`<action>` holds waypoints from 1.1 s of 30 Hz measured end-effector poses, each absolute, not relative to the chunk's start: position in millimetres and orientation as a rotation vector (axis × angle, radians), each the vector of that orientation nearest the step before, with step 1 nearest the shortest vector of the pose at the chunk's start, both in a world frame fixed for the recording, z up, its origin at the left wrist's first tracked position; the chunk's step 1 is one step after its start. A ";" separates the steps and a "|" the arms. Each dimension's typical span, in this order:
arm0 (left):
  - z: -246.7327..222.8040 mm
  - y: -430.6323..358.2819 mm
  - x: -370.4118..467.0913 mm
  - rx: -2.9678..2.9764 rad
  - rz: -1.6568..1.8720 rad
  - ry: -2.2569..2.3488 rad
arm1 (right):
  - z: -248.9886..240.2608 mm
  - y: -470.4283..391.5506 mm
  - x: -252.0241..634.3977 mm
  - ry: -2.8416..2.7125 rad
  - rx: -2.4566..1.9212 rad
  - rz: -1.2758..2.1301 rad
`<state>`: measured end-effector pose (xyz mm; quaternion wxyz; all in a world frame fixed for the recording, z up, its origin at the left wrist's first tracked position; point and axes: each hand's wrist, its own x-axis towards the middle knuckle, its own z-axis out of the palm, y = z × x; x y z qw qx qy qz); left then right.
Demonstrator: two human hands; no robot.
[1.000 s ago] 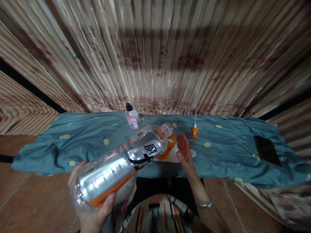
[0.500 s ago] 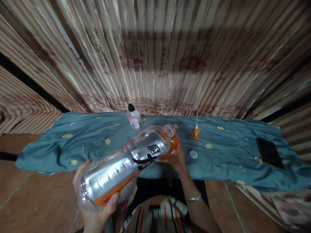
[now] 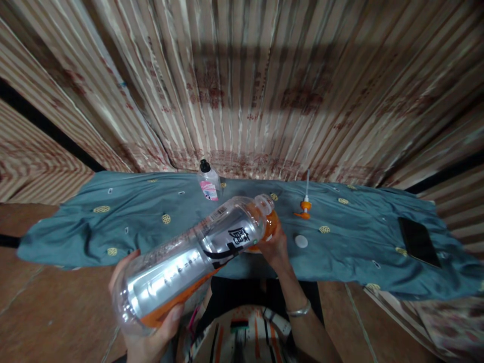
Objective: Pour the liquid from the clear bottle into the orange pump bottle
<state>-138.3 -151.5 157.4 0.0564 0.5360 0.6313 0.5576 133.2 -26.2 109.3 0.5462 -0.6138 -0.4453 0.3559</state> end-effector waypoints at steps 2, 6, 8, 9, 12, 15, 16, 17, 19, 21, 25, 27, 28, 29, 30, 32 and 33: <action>154.2 -149.8 -141.9 1.620 1.736 1.916 | 108.7 -26.6 133.5 -1.055 -1.465 0.846; 142.4 -149.2 -152.1 1.624 1.757 1.917 | 108.0 -27.2 133.6 -1.077 -1.447 0.846; 137.6 -150.7 -155.5 1.631 1.745 1.917 | 108.2 -27.4 133.1 -1.083 -1.439 0.835; 136.4 -151.5 -156.4 1.629 1.747 1.915 | 108.4 -27.5 132.8 -1.081 -1.440 0.830; 137.4 -152.6 -156.2 1.618 1.758 1.919 | 108.4 -27.7 131.9 -1.080 -1.442 0.834; 142.6 -152.0 -153.8 1.582 1.760 1.921 | 107.9 -27.7 131.7 -1.099 -1.466 0.832; 144.6 -151.6 -153.0 1.572 1.771 1.912 | 107.7 -27.8 131.8 -1.104 -1.478 0.826; 146.6 -151.1 -152.3 1.561 1.778 1.906 | 107.5 -27.9 132.0 -1.109 -1.489 0.819; 151.0 -149.8 -151.1 1.545 1.790 1.900 | 107.0 -28.3 132.7 -1.114 -1.488 0.815; 155.3 -148.5 -150.2 1.538 1.777 1.909 | 106.7 -28.9 133.8 -1.121 -1.468 0.820; 159.7 -146.7 -149.7 1.486 1.777 1.931 | 106.4 -29.6 136.9 -1.142 -1.462 0.816; 160.2 -146.0 -150.1 1.457 1.776 1.930 | 106.2 -29.4 137.9 -1.144 -1.475 0.808; 160.5 -145.6 -150.2 1.453 1.766 1.928 | 106.1 -29.2 138.0 -1.142 -1.474 0.806; 161.0 -145.1 -150.2 1.451 1.760 1.931 | 105.9 -29.1 137.8 -1.139 -1.468 0.804; 161.6 -144.7 -150.0 1.451 1.762 1.933 | 105.6 -29.0 137.4 -1.136 -1.459 0.802; 162.8 -144.4 -149.0 1.482 1.762 1.926 | 105.1 -29.0 135.8 -1.130 -1.446 0.792; 163.2 -144.6 -148.6 1.504 1.775 1.915 | 105.0 -29.0 134.9 -1.125 -1.445 0.784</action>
